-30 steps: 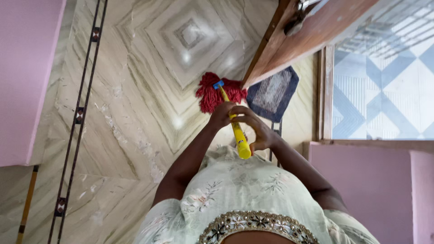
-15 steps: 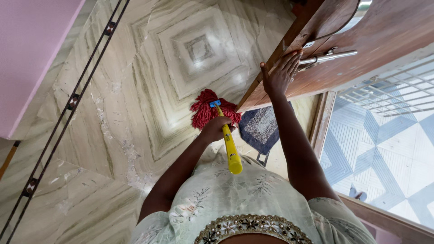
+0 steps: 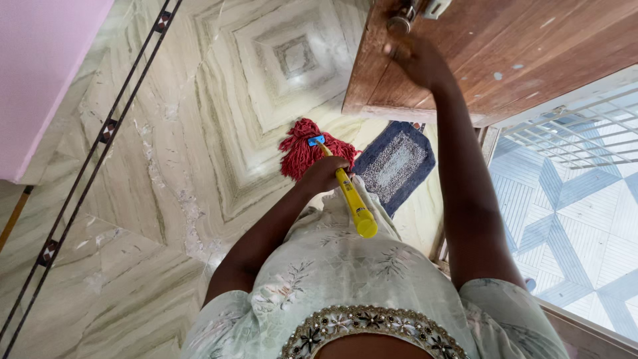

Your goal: The person mops a tiled floor using a red mop with a yellow handle, moving through various rooms including a bedroom and hallway, pushing the mop across the surface.

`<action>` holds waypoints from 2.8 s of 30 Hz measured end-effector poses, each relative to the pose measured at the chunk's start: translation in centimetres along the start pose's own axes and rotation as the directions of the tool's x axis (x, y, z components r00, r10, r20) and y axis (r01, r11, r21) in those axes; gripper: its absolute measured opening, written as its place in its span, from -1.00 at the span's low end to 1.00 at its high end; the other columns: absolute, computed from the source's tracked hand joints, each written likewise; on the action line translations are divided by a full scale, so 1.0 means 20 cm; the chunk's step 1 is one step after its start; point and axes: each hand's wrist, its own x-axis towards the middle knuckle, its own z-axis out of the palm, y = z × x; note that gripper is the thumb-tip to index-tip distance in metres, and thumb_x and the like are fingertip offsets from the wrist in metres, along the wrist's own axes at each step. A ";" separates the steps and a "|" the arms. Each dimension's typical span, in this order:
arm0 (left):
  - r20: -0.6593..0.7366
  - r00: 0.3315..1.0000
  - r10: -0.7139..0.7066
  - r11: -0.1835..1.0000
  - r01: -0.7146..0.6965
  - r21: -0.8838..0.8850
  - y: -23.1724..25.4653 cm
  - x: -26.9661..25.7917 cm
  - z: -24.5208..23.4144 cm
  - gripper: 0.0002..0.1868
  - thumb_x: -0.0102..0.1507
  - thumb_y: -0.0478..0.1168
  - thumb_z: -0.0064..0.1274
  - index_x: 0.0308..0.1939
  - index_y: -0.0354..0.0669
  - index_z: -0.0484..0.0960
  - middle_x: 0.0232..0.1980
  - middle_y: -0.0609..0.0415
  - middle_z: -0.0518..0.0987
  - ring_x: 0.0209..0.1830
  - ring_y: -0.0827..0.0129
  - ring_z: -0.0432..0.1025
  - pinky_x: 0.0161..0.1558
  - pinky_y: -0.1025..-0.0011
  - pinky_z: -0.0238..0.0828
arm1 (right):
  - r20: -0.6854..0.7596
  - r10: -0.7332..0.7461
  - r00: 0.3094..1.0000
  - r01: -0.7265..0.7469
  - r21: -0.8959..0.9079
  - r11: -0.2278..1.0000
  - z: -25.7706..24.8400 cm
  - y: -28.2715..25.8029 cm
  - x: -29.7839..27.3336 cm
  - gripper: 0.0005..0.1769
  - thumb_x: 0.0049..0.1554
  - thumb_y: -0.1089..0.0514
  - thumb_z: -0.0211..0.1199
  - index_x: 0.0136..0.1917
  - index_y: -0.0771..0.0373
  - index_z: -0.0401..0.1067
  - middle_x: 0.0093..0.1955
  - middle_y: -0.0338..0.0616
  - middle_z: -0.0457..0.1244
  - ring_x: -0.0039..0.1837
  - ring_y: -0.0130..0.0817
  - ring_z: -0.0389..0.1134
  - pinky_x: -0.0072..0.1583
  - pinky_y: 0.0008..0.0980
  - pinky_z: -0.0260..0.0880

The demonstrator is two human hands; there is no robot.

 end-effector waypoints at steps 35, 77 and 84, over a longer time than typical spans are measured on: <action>0.009 1.000 0.009 1.000 -0.010 0.004 -0.41 0.48 0.09 -0.62 0.25 -0.13 0.21 -0.47 -0.24 0.36 -0.39 -0.10 0.40 -0.35 -0.04 0.36 -0.25 0.10 0.30 | -0.189 -0.533 0.825 0.566 0.295 0.770 0.56 -0.60 -0.73 -0.64 -0.02 0.35 0.35 -0.44 0.22 0.18 -0.44 -0.11 0.13 -0.36 -0.08 0.21 -0.25 -0.11 0.15; 0.244 0.946 0.213 0.974 -0.224 0.018 -1.04 1.29 -0.15 -0.75 0.30 -0.12 0.09 -0.38 -0.18 0.49 -0.29 0.00 0.52 -0.19 0.05 0.47 -0.14 0.15 0.43 | -0.557 -0.171 0.813 0.290 0.131 0.948 0.74 -0.37 0.07 -0.74 0.06 0.38 0.30 -0.36 0.27 0.27 -0.36 -0.05 0.22 -0.24 -0.09 0.30 -0.06 -0.18 0.33; 0.158 0.963 0.219 0.974 -0.226 0.025 -1.04 1.41 -0.14 -0.78 0.25 -0.13 0.11 -0.35 -0.17 0.49 -0.26 0.00 0.54 -0.17 0.05 0.48 -0.13 0.16 0.45 | -0.518 -0.181 0.836 0.306 0.166 0.937 0.59 -0.35 0.15 -0.73 0.08 0.31 0.31 -0.36 0.27 0.26 -0.37 -0.06 0.19 -0.25 -0.11 0.27 -0.05 -0.17 0.33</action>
